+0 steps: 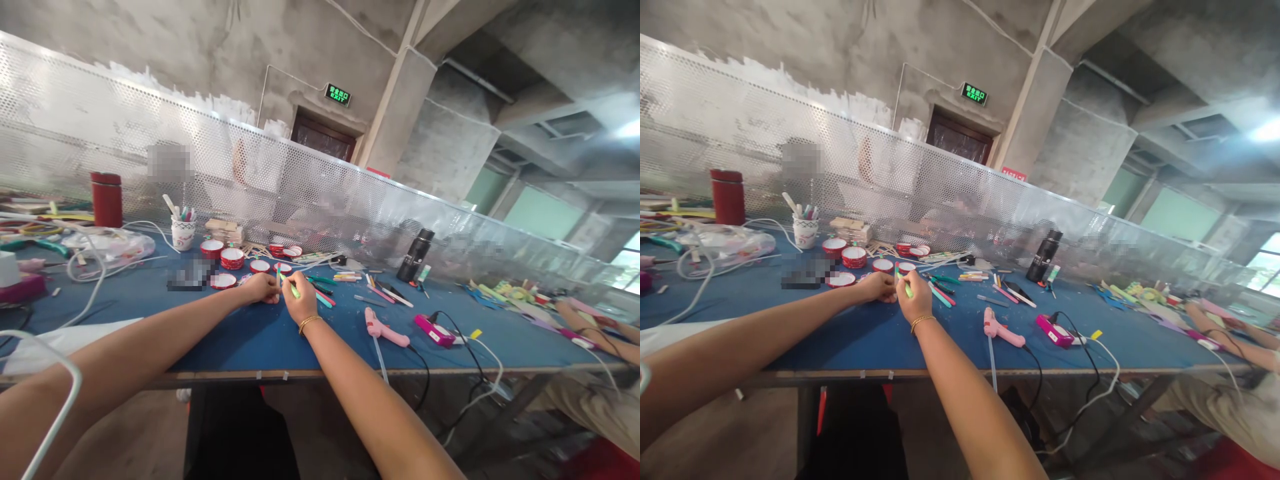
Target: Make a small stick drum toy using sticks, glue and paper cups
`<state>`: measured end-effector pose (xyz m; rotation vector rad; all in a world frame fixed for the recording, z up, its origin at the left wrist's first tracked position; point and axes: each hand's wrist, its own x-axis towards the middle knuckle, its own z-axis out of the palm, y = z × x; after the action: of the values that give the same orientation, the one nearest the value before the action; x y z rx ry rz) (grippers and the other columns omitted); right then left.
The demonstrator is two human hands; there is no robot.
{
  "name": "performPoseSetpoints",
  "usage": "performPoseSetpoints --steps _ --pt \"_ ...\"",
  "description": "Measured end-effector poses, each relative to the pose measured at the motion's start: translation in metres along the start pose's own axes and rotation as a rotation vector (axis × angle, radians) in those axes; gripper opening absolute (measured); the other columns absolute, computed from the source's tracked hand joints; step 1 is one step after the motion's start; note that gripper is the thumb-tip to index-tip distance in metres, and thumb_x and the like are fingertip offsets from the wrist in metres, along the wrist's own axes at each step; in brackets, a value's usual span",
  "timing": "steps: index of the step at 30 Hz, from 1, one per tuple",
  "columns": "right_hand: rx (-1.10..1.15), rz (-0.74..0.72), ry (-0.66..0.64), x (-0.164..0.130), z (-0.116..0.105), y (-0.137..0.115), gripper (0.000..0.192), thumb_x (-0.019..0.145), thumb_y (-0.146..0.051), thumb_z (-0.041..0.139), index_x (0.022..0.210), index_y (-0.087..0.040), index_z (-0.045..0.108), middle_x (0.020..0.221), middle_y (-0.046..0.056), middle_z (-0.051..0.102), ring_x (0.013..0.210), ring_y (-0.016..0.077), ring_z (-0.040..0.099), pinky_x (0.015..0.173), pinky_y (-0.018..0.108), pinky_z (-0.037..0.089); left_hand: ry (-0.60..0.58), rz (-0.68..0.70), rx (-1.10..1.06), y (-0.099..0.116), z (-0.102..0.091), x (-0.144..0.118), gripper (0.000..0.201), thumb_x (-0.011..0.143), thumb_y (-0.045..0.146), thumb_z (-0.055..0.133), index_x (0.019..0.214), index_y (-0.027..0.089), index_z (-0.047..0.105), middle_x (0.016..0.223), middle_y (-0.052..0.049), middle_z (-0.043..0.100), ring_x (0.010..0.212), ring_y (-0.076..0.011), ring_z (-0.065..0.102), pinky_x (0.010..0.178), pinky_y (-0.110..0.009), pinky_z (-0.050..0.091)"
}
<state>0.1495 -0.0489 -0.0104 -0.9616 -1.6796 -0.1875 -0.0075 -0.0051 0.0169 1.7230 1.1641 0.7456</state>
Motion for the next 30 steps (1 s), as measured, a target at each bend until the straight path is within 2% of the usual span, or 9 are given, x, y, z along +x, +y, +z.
performPoseSetpoints --steps 4,12,20,30 --pt "-0.016 -0.025 -0.036 0.0004 0.0008 -0.0007 0.020 0.098 -0.031 0.050 0.081 -0.024 0.056 0.074 0.002 0.068 0.069 0.0182 0.064 0.070 0.027 0.046 -0.009 -0.004 0.009 -0.0017 -0.0004 0.0024 0.030 0.070 0.036 0.084 0.062 0.020 0.060 0.063 0.001 0.071 0.065 -0.0143 0.070 0.067 -0.021 0.056" --pt "-0.015 0.039 0.020 0.0002 0.0005 0.0038 0.019 0.097 -0.030 0.050 0.080 -0.025 0.053 0.071 0.000 0.065 0.066 0.0176 0.061 0.067 0.027 0.045 0.001 0.007 0.009 0.0000 -0.0001 -0.0004 0.034 0.066 0.040 0.088 0.062 0.020 0.060 0.062 0.000 0.071 0.064 -0.0149 0.070 0.065 -0.021 0.055" --pt "-0.016 -0.010 -0.043 0.0006 0.0008 -0.0010 0.018 0.098 -0.030 0.050 0.082 -0.024 0.055 0.075 0.001 0.067 0.070 0.0178 0.063 0.070 0.027 0.046 0.001 0.000 -0.010 -0.0011 0.0010 0.0007 0.029 0.069 0.035 0.084 0.062 0.020 0.060 0.061 0.002 0.071 0.063 -0.0133 0.069 0.066 -0.021 0.056" --pt "-0.027 -0.001 -0.001 -0.0002 0.0016 0.0025 0.017 0.097 -0.030 0.050 0.081 -0.024 0.054 0.073 0.001 0.065 0.069 0.0176 0.062 0.068 0.027 0.044 -0.001 0.022 0.009 -0.0027 -0.0006 0.0021 0.032 0.069 0.040 0.084 0.062 0.020 0.059 0.061 0.001 0.071 0.061 -0.0129 0.068 0.063 -0.020 0.055"
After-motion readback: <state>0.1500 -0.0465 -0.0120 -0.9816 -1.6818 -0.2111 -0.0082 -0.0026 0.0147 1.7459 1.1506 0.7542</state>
